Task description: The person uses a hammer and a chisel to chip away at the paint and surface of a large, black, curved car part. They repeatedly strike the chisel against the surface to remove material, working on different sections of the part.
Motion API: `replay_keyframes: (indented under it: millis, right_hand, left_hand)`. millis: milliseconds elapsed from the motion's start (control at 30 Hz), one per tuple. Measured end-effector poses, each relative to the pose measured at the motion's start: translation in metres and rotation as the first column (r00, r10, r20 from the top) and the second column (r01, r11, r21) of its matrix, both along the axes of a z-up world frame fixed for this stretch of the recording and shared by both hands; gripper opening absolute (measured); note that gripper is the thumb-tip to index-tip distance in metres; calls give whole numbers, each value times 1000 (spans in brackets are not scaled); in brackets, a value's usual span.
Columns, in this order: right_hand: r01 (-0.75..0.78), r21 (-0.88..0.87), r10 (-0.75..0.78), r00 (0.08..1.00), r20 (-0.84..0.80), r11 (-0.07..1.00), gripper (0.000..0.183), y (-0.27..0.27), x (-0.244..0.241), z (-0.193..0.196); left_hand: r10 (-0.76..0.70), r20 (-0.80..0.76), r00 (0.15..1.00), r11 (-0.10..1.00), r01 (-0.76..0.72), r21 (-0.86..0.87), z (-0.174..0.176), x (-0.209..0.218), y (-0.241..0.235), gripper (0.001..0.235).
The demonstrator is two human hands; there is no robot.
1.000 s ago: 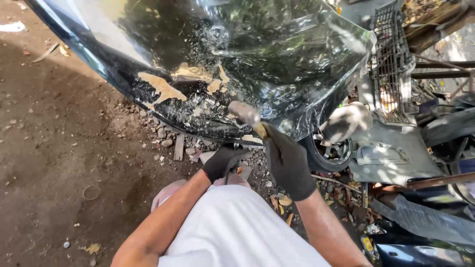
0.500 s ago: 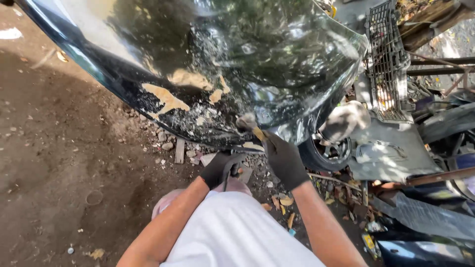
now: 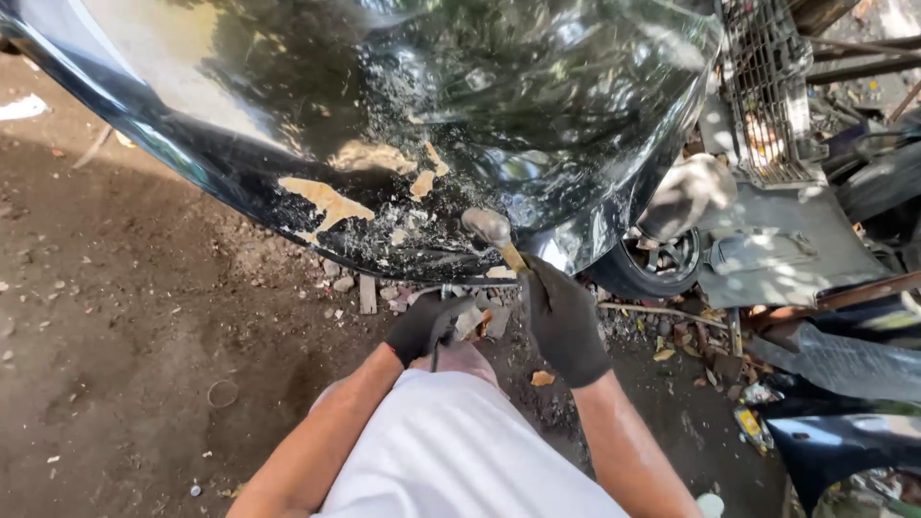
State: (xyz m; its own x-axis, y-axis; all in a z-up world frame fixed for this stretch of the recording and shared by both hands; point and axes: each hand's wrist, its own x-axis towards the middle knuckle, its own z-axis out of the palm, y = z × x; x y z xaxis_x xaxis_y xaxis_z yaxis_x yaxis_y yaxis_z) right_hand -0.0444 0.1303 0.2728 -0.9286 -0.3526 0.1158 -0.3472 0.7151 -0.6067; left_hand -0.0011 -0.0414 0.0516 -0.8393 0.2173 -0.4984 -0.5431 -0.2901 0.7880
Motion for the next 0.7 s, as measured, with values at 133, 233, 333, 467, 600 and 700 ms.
replay_keyframes:
  millis: [133,233,333,467,600,700]
  right_hand:
    - [-123,-103,104,980,-171,987,31,-10,-8,15]
    - [-130,-96,113,980,-164,987,30,-5,-35,-13]
    - [-81,147,72,995,62,986,27,-8,-62,-5]
    - [-17,92,10,997,79,996,33,-14,-40,17]
    - [-66,16,68,985,-158,998,28,-14,-35,-23]
    - [58,53,-54,996,-73,997,25,-20,-24,-17]
  left_hand:
    - [-275,-897,345,831,-385,-403,-45,-18,1,27]
    - [-23,-280,960,997,43,66,-15,-20,0,38]
    - [-32,-153,988,995,47,90,-1,-34,-3,37]
    - [-184,-4,983,982,184,30,-11,-22,-4,45]
    - [-247,-144,958,969,245,-31,-20,-15,-20,55]
    - [-538,-348,768,809,354,-469,-27,-15,-33,31]
